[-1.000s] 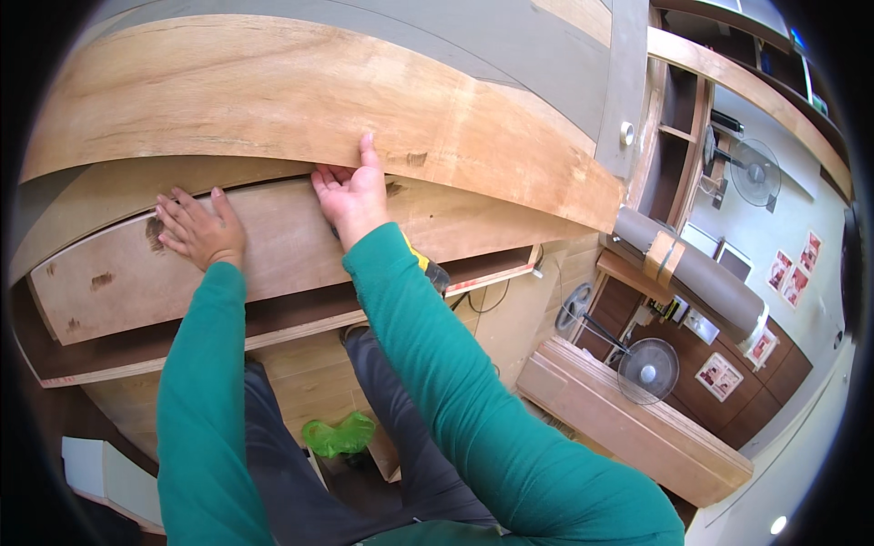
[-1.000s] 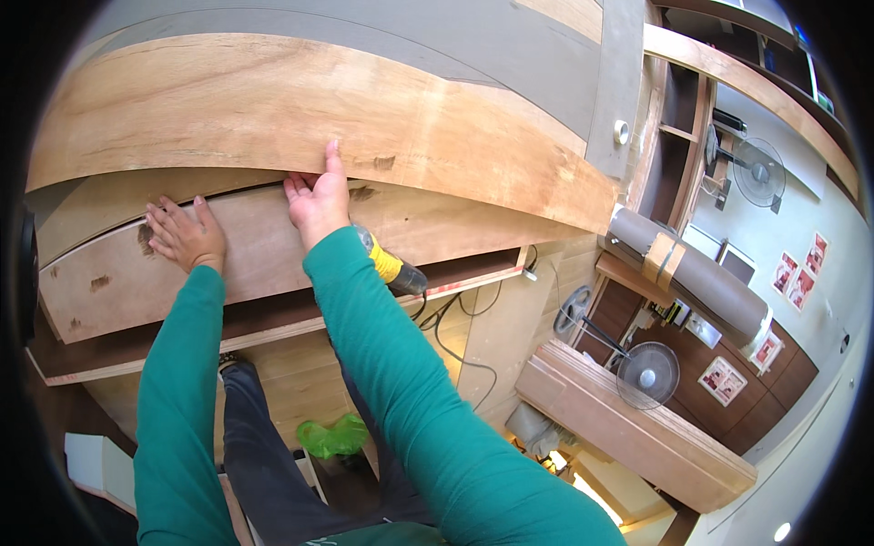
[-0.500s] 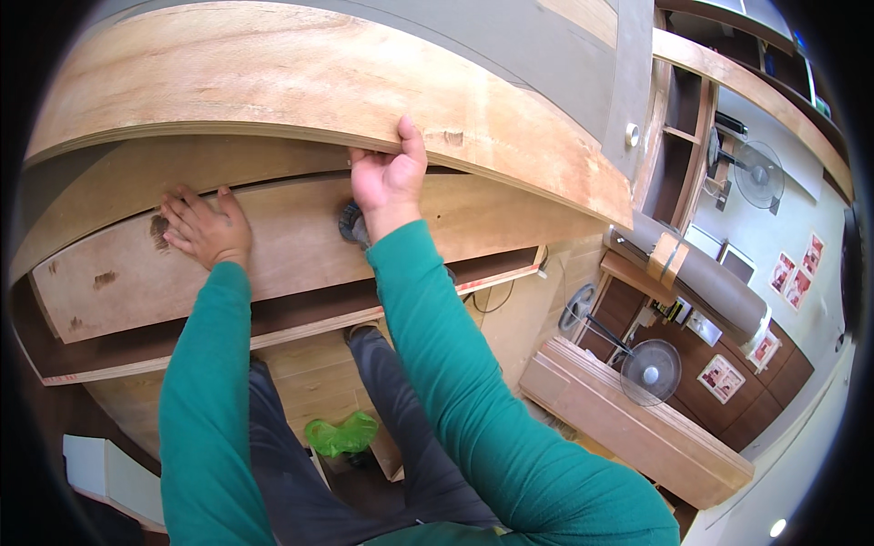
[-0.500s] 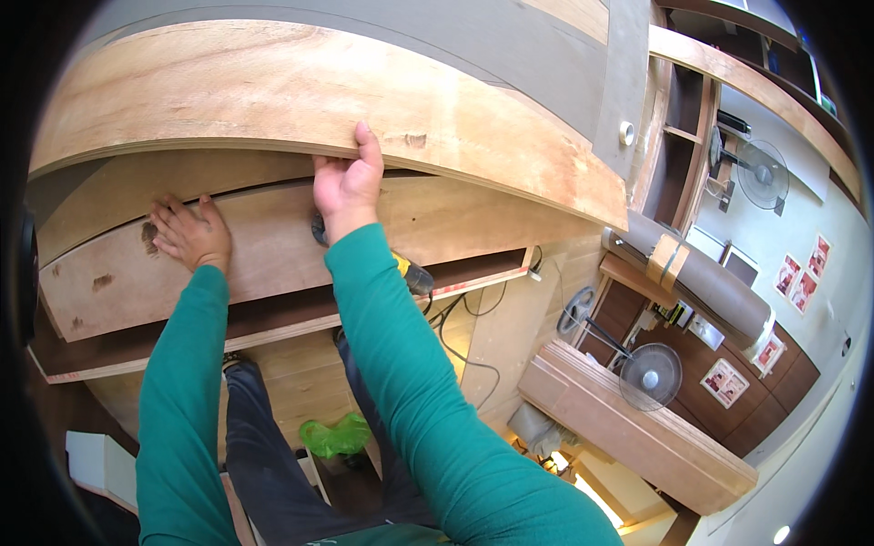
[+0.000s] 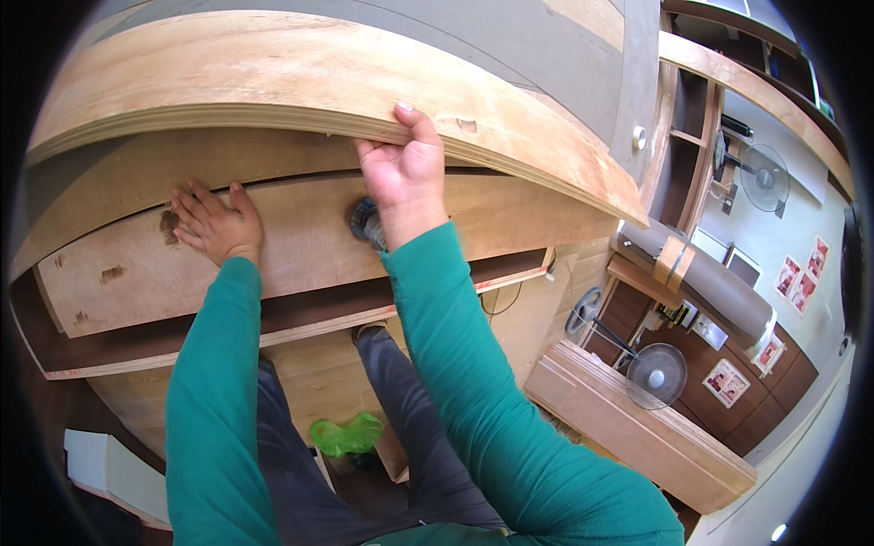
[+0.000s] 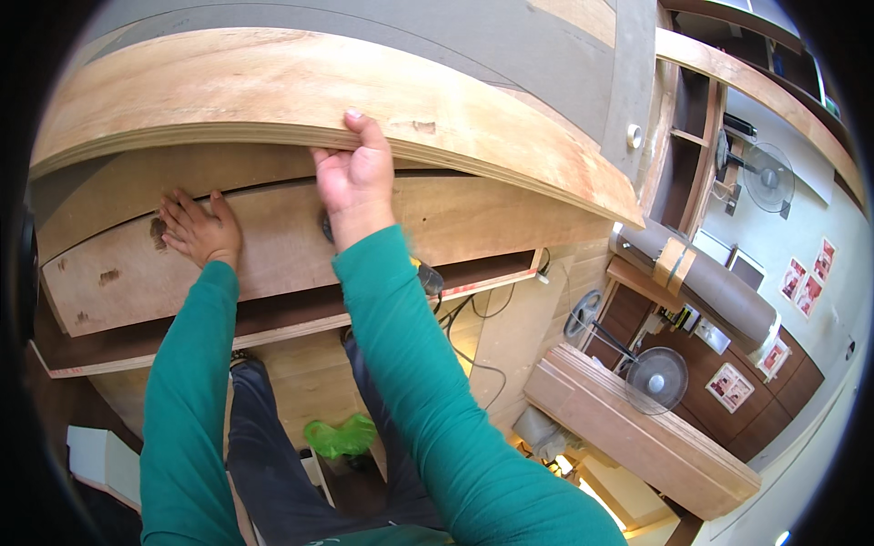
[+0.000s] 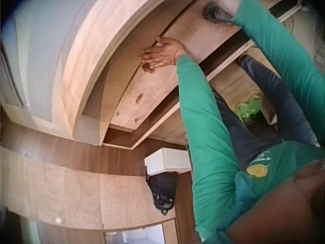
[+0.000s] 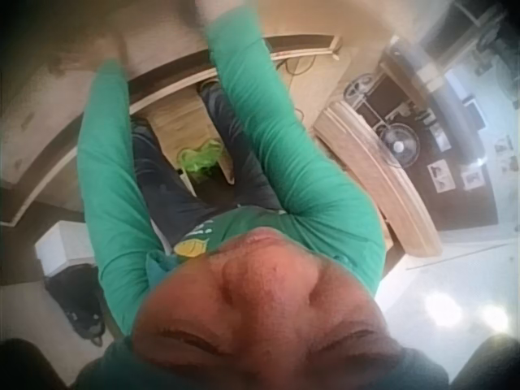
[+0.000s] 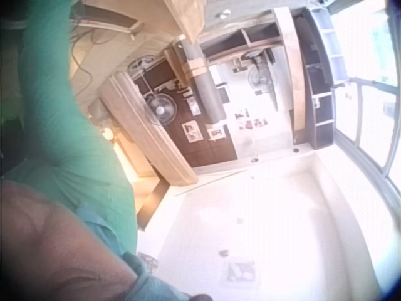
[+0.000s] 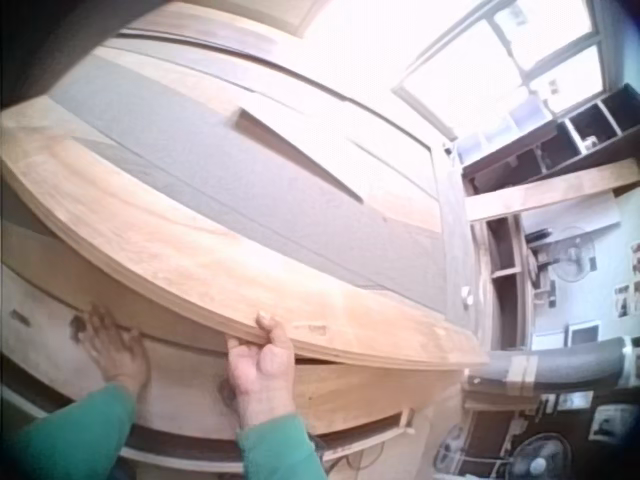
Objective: The person sands the surface and edges of curved wooden boards using an angle grinder and then fits the boards into a wooden cabinet structure.
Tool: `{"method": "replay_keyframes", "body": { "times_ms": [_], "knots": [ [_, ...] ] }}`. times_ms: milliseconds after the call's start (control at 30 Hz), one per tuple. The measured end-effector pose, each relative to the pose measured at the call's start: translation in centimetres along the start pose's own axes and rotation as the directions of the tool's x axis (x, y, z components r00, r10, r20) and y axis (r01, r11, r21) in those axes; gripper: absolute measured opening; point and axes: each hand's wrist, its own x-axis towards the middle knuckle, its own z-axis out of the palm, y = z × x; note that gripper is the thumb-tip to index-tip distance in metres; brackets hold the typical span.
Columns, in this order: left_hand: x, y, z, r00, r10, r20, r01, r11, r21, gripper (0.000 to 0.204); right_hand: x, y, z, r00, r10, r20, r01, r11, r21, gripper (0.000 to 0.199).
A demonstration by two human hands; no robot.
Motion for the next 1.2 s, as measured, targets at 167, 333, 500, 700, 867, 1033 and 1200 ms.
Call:
{"method": "replay_keyframes", "body": {
  "times_ms": [167,333,500,700,867,1033,1200],
  "knots": [
    [0.2,0.3,-0.6,0.998,-0.023,0.054,0.023,1.0,0.008,0.082,-3.2,4.2,0.3,0.995,0.104,0.0,-0.104,0.993,0.058,0.034],
    [0.1,-0.3,-0.6,0.99,-0.021,0.142,-0.002,0.987,0.161,0.082,-6.4,8.7,1.2,0.984,0.179,-0.02,-0.176,0.981,0.084,0.037],
    [-0.3,1.6,-2.7,0.937,0.014,0.349,-0.121,0.95,0.287,0.081,-7.4,10.6,1.1,0.976,0.216,-0.029,-0.214,0.974,0.07,0.036],
    [0.0,-0.4,-0.3,0.979,-0.031,0.202,-0.023,0.966,0.259,0.081,-7.1,10.2,3.8,0.98,0.198,-0.035,-0.196,0.979,0.058,0.028],
    [-0.1,-0.3,-0.1,0.998,0.03,0.052,-0.039,0.983,0.178,0.079,-7.8,9.5,5.2,0.983,0.178,0.049,-0.18,0.983,0.038,0.037],
    [-0.3,0.7,-0.9,0.994,0.014,0.104,-0.037,0.975,0.219,0.077,-7.8,10.0,6.7,0.975,0.206,0.078,-0.212,0.974,0.08,0.038],
    [0.0,-1.2,0.7,0.99,0.011,0.143,-0.082,0.864,0.498,0.075,-8.5,10.8,6.6,0.961,0.275,0.04,-0.278,0.958,0.073,0.039]
  ]
}}
